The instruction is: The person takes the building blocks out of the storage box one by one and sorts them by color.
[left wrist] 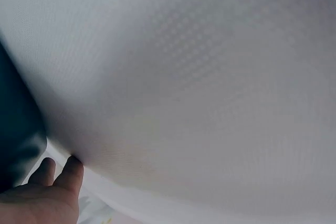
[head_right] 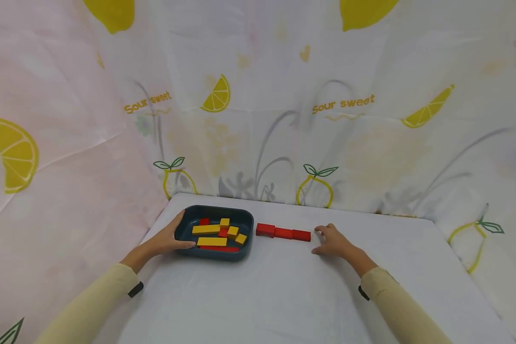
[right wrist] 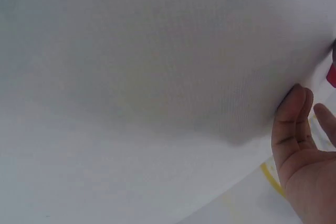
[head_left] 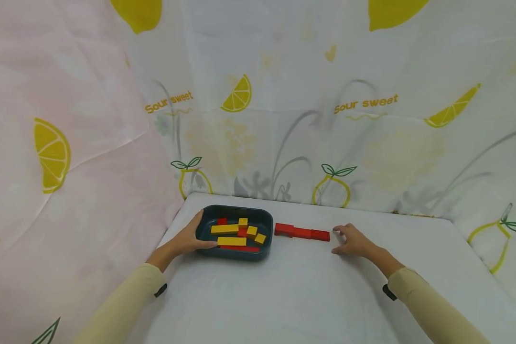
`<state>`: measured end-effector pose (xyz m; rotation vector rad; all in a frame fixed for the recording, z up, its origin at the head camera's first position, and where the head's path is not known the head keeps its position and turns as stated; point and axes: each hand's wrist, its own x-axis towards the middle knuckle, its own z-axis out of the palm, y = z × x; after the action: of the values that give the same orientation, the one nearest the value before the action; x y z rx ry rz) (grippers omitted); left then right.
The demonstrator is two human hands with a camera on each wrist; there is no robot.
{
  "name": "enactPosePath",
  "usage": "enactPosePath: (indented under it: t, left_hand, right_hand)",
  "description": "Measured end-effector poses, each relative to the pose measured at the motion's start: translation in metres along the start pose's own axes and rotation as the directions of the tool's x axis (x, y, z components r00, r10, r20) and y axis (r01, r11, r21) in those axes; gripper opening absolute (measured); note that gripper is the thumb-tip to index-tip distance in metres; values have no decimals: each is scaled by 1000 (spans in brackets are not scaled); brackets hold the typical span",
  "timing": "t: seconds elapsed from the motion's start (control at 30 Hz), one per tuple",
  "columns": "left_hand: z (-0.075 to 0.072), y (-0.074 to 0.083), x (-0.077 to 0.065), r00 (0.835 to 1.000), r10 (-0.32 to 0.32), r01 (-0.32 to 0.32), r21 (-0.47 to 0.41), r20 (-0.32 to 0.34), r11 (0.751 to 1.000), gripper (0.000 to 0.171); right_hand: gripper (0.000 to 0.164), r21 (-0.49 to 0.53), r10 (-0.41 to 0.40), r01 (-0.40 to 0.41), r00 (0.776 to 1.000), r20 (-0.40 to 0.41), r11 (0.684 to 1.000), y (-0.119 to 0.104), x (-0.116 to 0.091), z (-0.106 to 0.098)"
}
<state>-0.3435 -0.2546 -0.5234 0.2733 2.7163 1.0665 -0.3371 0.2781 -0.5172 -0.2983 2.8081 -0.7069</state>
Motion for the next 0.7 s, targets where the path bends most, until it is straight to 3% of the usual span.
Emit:
enactPosePath:
  t: [0.3,0.7]
  left_hand:
    - [0,1,-3,1000,12,-12,1,3,1000,127]
    - [2,1,-4,999,32,-32,12,-23,999,128]
  right_hand:
    - [72,-81,-6,9,999,39,997,-4,-13,-9]
    - [76,-52,-54,57,996,65,997,-2,-35,-10]
